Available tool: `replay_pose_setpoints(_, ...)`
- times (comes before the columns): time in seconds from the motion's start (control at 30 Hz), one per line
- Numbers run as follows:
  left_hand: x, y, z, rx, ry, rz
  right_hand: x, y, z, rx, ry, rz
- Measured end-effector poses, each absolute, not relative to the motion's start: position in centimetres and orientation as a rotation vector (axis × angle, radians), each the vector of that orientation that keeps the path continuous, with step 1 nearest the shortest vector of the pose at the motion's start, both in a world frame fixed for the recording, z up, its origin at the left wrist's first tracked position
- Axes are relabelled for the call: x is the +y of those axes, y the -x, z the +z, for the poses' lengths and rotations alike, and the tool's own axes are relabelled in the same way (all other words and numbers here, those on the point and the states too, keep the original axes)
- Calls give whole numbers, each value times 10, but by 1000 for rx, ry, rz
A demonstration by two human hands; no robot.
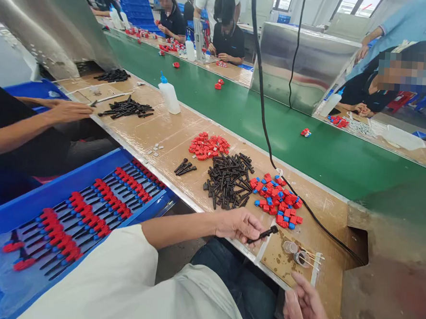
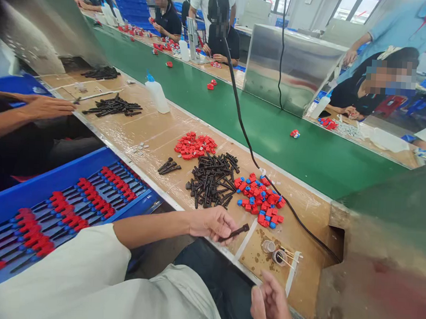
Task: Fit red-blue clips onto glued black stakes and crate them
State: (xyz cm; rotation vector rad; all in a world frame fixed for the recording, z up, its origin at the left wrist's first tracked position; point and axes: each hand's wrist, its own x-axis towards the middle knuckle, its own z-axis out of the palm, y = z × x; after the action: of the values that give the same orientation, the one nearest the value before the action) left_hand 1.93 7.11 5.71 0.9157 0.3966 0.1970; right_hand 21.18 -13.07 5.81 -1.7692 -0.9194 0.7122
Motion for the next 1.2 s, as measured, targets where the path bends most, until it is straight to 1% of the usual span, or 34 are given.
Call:
replay_pose_setpoints(0.13, 33, -36, 42, 285, -700, 58, -93, -199, 66, -828, 1485, 1068)
replay_pose_setpoints(0.27, 22, -46, 32, 275, -671, -4, -85, -199, 59, -768, 1422, 1238)
replay_pose_setpoints(0.33, 21, -49, 32, 269, -679, -26, -90, -199, 55, -864, 1459, 1197)
replay_pose_setpoints(0.43, 18, -52, 32, 269, -742, -32, -106, -200, 52, -1051, 1559, 1049)
replay_pose_setpoints(0.5, 15, -51, 30, 284, -779, -15, -119, -207, 53, -1052, 1648, 924)
replay_pose_setpoints(0.53, 14, -51, 29, 298, -781, -1, -125, -213, 55, -988, 1733, 790)
replay_pose_setpoints(0.63, 14, -48, 24, 338, -725, 36, -135, -240, 55, -726, 2021, 254)
replay_pose_setpoints(0.67, 15, -48, 22, 346, -703, 46, -135, -251, 53, -676, 2073, 169)
replay_pose_setpoints(0.73, 15, -50, 21, 352, -672, 56, -128, -269, 44, -654, 2064, 272)
replay_pose_setpoints(0.8, 15, -54, 20, 356, -657, 52, -117, -279, 32, -646, 1968, 459)
replay_pose_setpoints(0.87, 13, -59, 18, 357, -642, 45, -106, -283, 20, -632, 1877, 543)
replay_pose_setpoints(1.0, 13, -63, 13, 369, -617, 71, -92, -282, 12, -640, 1794, 529)
replay_pose_setpoints(1.2, 17, -63, 6, 399, -593, 84, -84, -281, 25, -939, 1793, 436)
